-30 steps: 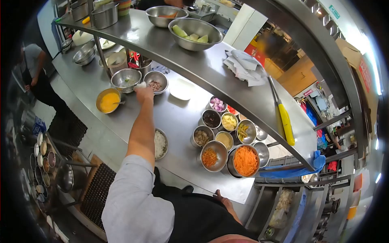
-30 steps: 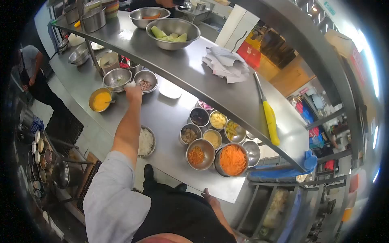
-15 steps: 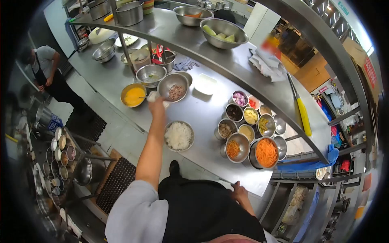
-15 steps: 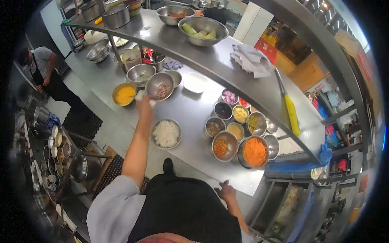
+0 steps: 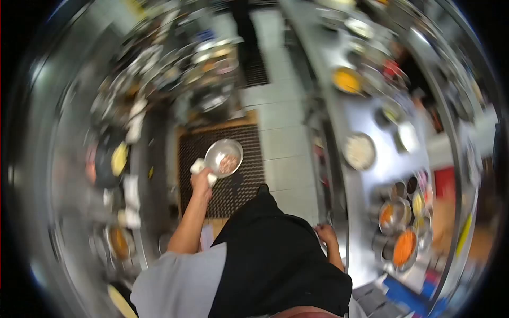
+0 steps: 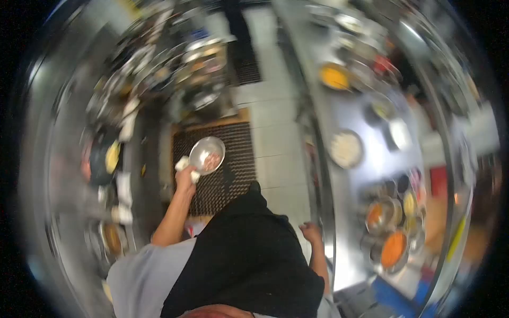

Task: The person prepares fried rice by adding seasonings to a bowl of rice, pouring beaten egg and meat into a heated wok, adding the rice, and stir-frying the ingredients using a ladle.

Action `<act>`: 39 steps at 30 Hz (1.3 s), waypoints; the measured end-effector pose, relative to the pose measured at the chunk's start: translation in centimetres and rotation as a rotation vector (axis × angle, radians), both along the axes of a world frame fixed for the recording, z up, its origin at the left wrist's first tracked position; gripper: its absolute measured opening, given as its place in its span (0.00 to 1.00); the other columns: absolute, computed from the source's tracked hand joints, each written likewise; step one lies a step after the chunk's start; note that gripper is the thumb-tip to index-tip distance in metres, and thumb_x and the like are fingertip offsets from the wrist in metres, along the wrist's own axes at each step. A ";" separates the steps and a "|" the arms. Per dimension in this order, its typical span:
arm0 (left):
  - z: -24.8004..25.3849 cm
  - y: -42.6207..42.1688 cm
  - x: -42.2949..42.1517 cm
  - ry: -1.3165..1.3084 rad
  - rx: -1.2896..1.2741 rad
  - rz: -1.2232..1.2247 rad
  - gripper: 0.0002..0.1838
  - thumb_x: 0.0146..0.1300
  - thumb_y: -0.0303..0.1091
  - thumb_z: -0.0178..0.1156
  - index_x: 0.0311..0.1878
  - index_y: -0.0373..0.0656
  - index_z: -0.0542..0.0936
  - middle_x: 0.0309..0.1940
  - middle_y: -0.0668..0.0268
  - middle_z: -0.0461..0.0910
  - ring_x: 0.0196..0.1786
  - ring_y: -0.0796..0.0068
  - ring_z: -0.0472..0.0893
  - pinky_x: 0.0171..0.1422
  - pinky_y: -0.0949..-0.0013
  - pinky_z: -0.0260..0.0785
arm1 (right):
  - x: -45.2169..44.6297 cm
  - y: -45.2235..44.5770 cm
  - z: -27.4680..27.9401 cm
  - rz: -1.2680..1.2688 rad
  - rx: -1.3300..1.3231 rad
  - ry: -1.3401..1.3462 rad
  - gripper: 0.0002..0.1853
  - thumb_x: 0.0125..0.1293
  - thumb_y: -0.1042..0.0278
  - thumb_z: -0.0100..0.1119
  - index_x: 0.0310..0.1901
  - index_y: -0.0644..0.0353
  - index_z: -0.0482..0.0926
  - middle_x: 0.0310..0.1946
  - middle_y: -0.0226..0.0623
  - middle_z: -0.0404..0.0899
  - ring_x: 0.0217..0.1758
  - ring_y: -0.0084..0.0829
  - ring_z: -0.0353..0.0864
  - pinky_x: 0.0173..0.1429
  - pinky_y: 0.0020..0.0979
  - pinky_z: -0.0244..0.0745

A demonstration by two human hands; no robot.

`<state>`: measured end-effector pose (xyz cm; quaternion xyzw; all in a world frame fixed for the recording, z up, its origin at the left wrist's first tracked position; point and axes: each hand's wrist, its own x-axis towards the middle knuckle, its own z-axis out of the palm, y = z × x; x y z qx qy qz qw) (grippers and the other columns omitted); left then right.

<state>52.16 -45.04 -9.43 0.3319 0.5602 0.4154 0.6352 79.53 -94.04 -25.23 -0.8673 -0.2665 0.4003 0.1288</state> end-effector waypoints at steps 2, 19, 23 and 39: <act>2.1 2.9 -5.6 0.011 0.189 0.154 0.19 0.53 0.18 0.63 0.50 0.36 0.80 0.42 0.63 0.82 0.43 0.69 0.83 0.47 0.66 0.75 | -0.7 0.5 -1.8 0.107 -0.048 0.167 0.25 0.67 0.48 0.64 0.54 0.62 0.85 0.41 0.52 0.88 0.49 0.49 0.87 0.60 0.46 0.79; 11.0 36.2 -48.7 1.693 0.714 0.223 0.23 0.54 0.32 0.68 0.54 0.43 0.74 0.47 0.51 0.82 0.48 0.41 0.84 0.53 0.44 0.76 | -7.4 31.6 -2.5 -0.170 0.075 0.259 0.19 0.73 0.57 0.61 0.54 0.66 0.83 0.33 0.37 0.86 0.31 0.29 0.85 0.28 0.32 0.77; 8.6 40.3 -50.2 1.788 0.587 -0.002 0.23 0.60 0.34 0.66 0.59 0.44 0.75 0.49 0.51 0.82 0.48 0.42 0.84 0.54 0.46 0.77 | -16.7 41.1 7.2 -0.107 0.216 0.311 0.23 0.74 0.58 0.62 0.58 0.70 0.82 0.40 0.40 0.87 0.38 0.28 0.85 0.37 0.31 0.80; 12.7 39.2 -52.0 1.767 0.716 0.259 0.25 0.56 0.28 0.69 0.58 0.42 0.73 0.49 0.52 0.79 0.53 0.45 0.81 0.54 0.47 0.76 | -15.3 33.6 2.2 -0.161 0.047 0.266 0.24 0.69 0.57 0.66 0.56 0.69 0.83 0.32 0.38 0.86 0.29 0.28 0.85 0.22 0.31 0.76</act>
